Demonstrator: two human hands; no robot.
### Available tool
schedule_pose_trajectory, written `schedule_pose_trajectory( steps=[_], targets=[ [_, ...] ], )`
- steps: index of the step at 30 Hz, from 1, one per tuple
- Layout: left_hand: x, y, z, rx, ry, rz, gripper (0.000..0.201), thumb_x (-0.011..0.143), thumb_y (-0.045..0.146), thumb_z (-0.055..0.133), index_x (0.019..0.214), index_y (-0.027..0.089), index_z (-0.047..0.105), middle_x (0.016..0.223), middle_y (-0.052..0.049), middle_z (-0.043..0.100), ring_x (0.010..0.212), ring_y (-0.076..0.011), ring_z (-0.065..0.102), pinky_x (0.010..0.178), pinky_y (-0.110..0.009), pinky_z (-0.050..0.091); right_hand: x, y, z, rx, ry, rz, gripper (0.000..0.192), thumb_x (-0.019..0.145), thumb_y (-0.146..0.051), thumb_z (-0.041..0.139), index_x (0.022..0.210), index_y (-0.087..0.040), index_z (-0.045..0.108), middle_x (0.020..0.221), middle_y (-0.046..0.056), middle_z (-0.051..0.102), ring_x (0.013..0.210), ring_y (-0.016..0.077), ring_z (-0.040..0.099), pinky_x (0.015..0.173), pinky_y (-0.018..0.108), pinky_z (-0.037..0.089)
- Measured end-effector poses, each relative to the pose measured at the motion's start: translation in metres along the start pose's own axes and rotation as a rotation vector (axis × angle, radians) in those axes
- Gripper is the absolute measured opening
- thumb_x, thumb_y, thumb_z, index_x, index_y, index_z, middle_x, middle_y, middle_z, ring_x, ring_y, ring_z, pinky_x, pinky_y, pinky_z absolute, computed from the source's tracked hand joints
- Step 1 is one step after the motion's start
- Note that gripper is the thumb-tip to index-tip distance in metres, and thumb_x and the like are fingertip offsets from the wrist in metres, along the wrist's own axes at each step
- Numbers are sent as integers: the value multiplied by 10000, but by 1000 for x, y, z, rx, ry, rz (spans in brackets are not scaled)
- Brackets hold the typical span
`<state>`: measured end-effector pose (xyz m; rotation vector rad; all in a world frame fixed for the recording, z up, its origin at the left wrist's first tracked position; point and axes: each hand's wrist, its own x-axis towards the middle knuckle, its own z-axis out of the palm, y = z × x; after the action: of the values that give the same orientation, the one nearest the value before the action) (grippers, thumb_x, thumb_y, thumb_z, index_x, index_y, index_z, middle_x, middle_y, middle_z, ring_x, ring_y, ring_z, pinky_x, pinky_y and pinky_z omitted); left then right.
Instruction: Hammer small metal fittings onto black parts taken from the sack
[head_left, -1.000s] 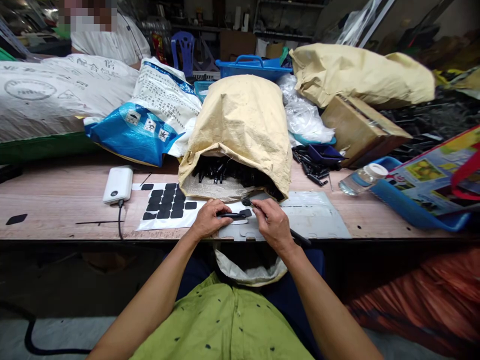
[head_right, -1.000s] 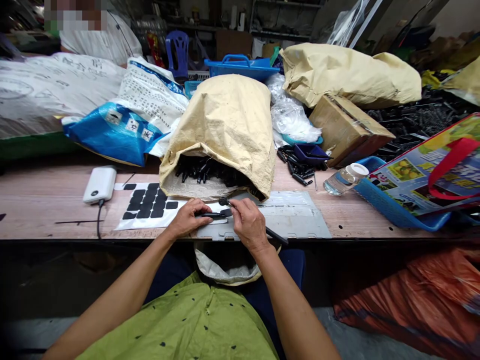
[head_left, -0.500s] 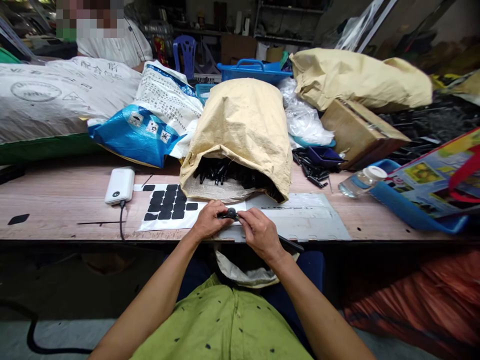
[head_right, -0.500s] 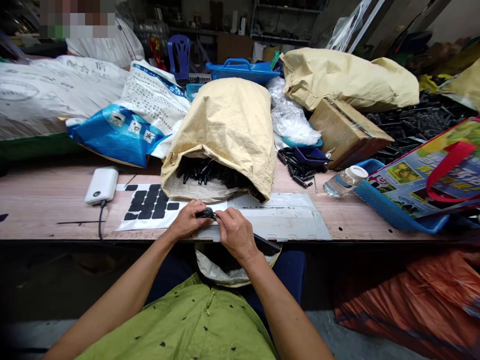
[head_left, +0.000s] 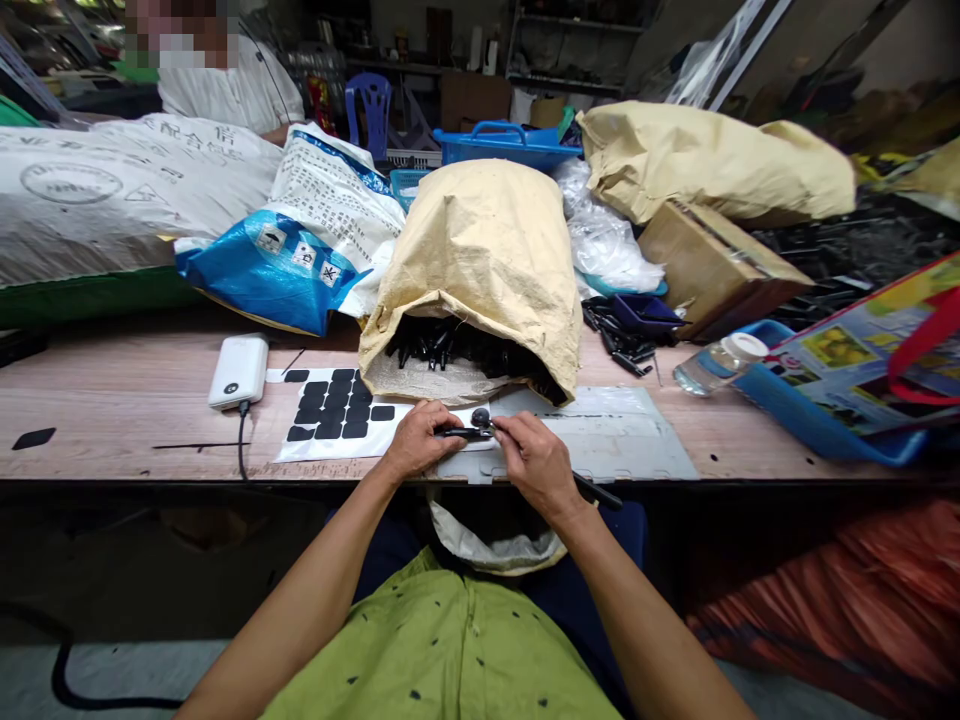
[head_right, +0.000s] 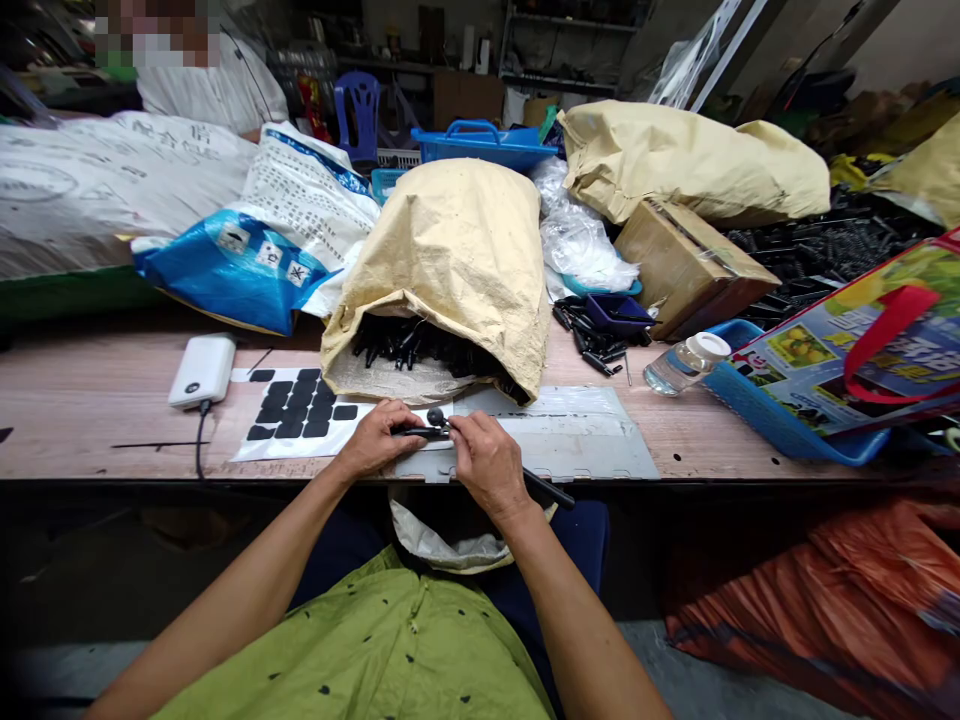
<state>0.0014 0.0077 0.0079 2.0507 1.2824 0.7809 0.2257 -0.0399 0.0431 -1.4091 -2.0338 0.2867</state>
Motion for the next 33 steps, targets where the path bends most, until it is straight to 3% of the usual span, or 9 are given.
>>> schedule_pose_trajectory(
  steps=[4, 11, 27, 33],
  targets=[
    [0, 4, -2, 14, 1, 0, 199, 727, 262, 815, 912, 231, 747, 891, -20, 674, 929, -224, 576, 837, -342, 448, 10, 25, -5, -40, 65, 10, 230, 990, -245, 516, 1136, -238, 694, 1012, 57, 681, 994, 212, 617, 900, 316, 483],
    [-1, 6, -5, -1, 5, 17, 179, 781, 352, 783, 874, 218, 708, 864, -21, 668, 897, -218, 572, 816, -334, 443, 13, 74, 1, -247, 21, 27, 188, 941, -206, 559, 1058, -230, 704, 971, 54, 653, 937, 227, 550, 859, 337, 433],
    [-1, 3, -2, 7, -20, 18, 200, 738, 284, 833, 884, 224, 711, 886, -14, 686, 895, -214, 555, 790, -324, 427, 8, 72, 6, -309, 36, 43, 191, 958, -241, 556, 1098, -223, 684, 1007, 66, 640, 963, 240, 526, 872, 344, 397],
    [0, -2, 0, 57, -31, 29, 167, 798, 317, 788, 925, 227, 728, 926, -35, 692, 931, -226, 560, 836, -347, 430, 8, 75, 7, -307, 38, 44, 192, 950, -238, 575, 1109, -231, 682, 1012, 57, 645, 958, 237, 524, 866, 339, 389]
  ],
)
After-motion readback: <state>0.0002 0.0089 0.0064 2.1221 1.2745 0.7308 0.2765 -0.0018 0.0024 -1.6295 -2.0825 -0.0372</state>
